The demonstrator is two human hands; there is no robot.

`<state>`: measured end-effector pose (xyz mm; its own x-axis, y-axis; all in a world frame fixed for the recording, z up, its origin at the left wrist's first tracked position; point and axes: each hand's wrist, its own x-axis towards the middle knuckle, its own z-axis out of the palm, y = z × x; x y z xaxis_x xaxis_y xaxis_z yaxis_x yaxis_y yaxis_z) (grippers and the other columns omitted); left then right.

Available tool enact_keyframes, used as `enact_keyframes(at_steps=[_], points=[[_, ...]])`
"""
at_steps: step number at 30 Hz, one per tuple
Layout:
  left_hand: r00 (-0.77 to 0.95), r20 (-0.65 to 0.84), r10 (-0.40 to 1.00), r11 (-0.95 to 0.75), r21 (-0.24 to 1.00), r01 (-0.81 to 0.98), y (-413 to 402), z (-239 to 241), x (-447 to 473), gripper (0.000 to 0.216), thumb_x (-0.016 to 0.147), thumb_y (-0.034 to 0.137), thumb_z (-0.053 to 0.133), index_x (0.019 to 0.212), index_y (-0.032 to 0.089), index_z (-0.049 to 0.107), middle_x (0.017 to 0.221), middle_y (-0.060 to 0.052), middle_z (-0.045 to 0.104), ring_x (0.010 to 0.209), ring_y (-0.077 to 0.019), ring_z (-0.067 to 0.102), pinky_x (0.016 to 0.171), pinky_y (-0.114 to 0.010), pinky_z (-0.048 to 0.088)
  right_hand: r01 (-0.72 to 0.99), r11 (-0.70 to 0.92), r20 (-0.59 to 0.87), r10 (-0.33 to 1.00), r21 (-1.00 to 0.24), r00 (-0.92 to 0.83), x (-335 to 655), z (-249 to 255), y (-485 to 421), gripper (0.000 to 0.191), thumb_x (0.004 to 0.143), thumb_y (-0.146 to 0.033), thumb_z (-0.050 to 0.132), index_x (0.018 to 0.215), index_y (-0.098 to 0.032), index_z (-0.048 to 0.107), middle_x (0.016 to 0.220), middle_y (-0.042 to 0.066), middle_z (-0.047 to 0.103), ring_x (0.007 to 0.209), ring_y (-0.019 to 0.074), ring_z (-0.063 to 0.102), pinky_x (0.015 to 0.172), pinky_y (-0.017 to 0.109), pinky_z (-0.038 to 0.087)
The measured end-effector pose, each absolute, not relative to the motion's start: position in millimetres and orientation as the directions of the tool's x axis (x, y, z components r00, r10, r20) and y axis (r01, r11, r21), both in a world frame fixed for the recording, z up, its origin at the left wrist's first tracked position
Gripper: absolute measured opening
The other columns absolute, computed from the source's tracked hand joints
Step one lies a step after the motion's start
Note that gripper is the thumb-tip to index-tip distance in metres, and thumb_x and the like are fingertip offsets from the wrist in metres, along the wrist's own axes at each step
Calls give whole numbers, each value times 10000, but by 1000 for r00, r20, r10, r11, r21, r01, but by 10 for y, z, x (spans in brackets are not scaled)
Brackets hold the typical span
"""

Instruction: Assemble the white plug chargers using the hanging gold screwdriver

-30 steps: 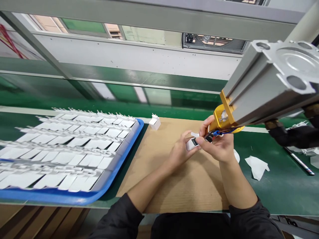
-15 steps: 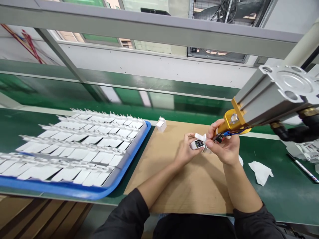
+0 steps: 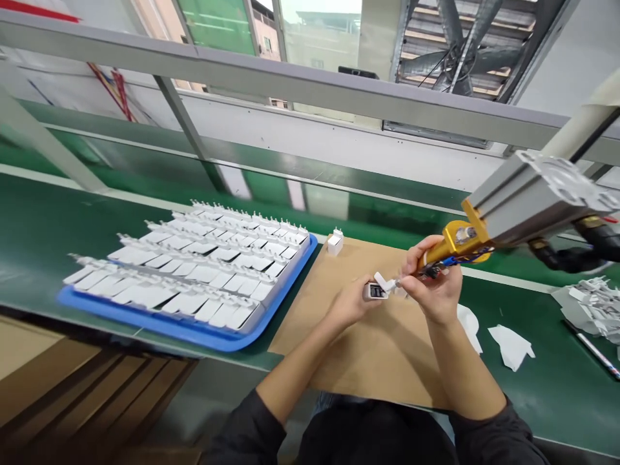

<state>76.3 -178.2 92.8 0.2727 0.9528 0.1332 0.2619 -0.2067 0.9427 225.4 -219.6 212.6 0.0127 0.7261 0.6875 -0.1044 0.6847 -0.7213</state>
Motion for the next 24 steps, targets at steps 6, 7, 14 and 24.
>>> enact_keyframes(at_steps=[6,7,14,24], points=[[94,41,995,-27,989,-146,-2352,730,842,368,689,366,868,943,222,644,975,-38,759,957,-242,723,869,-341,560,-186,722,742,667,-666,-70,2193,2209,-2399,355,821,-349,853,1035,-285,577,749,-69,527,531,93,476,478,247,444],[73,31,997,-14,976,-216,-2412,736,907,369,683,361,873,926,216,637,969,-39,755,951,-236,723,870,-336,557,-201,723,746,661,-661,-75,2183,2222,-2443,336,828,-349,847,1018,-278,579,755,-66,527,531,91,470,483,249,450],[-34,-49,998,24,851,-525,-2682,781,1275,460,652,350,917,963,198,614,1025,-59,747,986,-213,719,926,-332,550,-251,744,777,626,-619,-65,2072,2325,-2673,305,817,-347,846,961,-246,596,726,-67,502,475,81,434,431,250,416],[-103,-47,994,-28,781,-624,-2808,815,1529,516,643,389,936,941,207,556,969,-39,723,927,-188,702,886,-313,547,-147,746,755,655,-650,-15,2025,2370,-2740,353,800,-450,843,894,-268,556,669,-74,472,425,84,373,379,253,370]])
